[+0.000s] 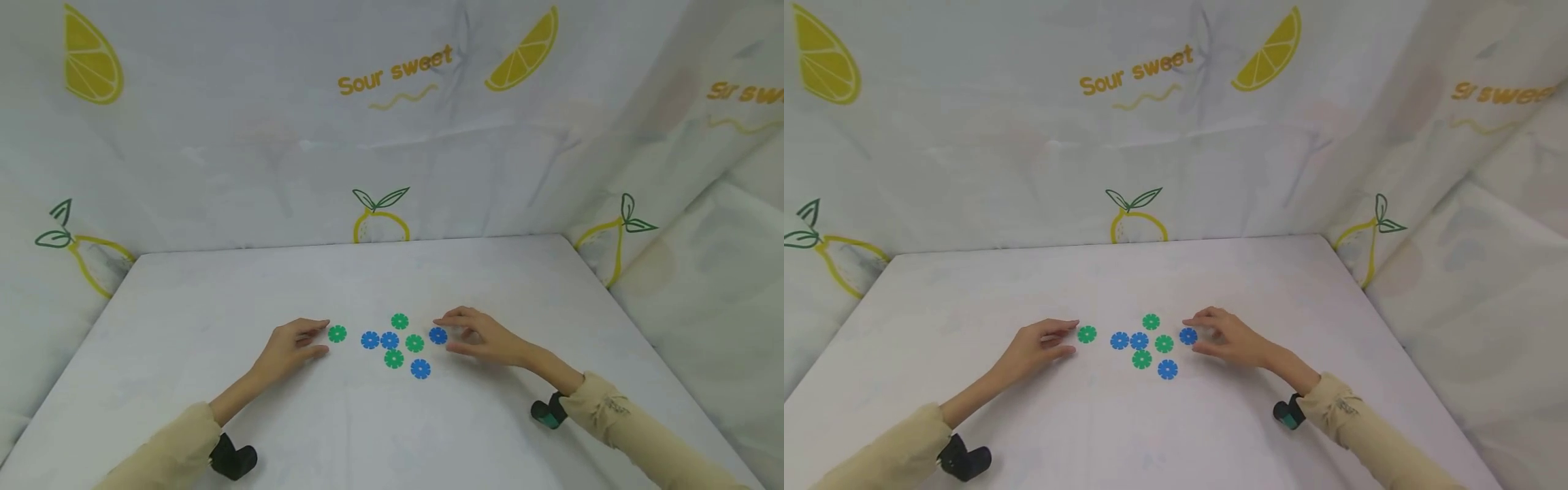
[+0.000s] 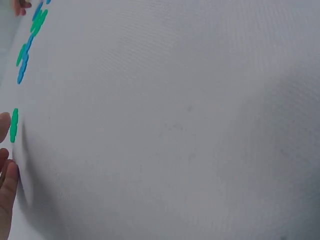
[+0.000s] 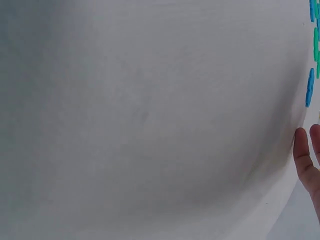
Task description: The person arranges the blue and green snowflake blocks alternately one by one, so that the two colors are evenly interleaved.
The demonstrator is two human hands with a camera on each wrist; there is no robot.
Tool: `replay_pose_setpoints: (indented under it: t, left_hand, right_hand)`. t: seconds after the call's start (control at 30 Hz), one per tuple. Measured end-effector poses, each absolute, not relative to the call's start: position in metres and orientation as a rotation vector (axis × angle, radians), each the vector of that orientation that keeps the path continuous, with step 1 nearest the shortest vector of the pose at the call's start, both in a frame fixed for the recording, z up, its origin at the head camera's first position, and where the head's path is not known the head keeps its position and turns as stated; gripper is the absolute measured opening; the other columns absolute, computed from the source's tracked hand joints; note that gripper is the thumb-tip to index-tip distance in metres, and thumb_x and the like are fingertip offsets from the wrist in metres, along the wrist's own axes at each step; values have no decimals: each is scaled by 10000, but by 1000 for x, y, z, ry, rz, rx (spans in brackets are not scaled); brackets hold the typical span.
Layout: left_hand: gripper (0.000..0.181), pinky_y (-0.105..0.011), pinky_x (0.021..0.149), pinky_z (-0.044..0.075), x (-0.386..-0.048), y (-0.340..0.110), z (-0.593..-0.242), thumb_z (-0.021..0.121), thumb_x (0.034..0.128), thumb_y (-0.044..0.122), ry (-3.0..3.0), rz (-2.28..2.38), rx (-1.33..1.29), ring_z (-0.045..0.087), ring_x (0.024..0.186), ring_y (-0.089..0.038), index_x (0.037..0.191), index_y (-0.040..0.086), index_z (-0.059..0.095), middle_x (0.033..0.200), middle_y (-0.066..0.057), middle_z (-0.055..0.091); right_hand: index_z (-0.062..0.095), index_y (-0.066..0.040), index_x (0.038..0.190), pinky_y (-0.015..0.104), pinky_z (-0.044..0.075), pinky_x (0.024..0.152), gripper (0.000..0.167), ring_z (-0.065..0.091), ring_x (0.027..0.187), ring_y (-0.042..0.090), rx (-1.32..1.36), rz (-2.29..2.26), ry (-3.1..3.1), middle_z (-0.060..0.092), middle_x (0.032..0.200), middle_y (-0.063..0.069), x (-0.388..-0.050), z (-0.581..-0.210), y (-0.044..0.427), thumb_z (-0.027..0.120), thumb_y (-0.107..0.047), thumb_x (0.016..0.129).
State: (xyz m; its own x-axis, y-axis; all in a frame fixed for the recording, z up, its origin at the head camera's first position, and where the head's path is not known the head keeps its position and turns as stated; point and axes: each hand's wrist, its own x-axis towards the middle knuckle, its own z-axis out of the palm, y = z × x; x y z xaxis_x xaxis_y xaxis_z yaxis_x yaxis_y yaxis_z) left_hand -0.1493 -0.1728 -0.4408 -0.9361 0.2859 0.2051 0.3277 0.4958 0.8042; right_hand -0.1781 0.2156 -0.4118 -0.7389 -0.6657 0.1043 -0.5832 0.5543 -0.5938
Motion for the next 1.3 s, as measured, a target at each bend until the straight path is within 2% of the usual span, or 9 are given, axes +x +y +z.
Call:
replay_pose_setpoints:
  t: [0.2, 0.4, 0.6, 1.0, 1.3]
  left_hand:
    - [471, -315, 849, 528, -156, -165, -447, 796, 754, 52, -2676, -1386, -550, 645, 991, -264, 1191, -35, 645, 1119, -154, 664]
    - [413, -291, 794, 544, -161, -160, -448, 808, 747, 76, -2712, -1284, -514, 609, 860, -176, 1138, 12, 693, 1011, -91, 670]
    - [358, -253, 718, 530, -165, -157, -449, 810, 740, 68, -2709, -1257, -502, 567, 777, -146, 1083, 16, 720, 937, -62, 662]
    - [265, -218, 656, 485, -172, -156, -448, 811, 741, 82, -2721, -1246, -549, 533, 746, -141, 992, 36, 741, 875, -41, 639]
    - [281, -253, 731, 540, -180, -163, -448, 798, 749, 72, -2689, -1330, -636, 621, 808, -154, 1011, 15, 713, 925, -57, 689]
  right_hand:
    - [665, -24, 1189, 296, 508, 753, 378, 547, 893, 214, -1199, -898, 2628, 626, 1088, 101, -192, -420, 214, 731, -186, 855]
    - [695, -18, 1135, 239, 493, 679, 339, 529, 801, 174, -1217, -870, 2636, 636, 1006, 69, -202, -426, 212, 757, -138, 825]
    - [722, -25, 1065, 240, 505, 676, 271, 537, 803, 174, -1143, -921, 2594, 655, 995, 56, -207, -424, 208, 764, -117, 813]
    - [727, -34, 1036, 249, 515, 705, 257, 555, 834, 170, -1094, -971, 2557, 681, 1006, 66, -210, -422, 209, 775, -110, 795]
    - [719, -24, 1032, 240, 500, 694, 254, 542, 821, 185, -1096, -1037, 2537, 686, 1003, 78, -207, -426, 209, 773, -94, 794]
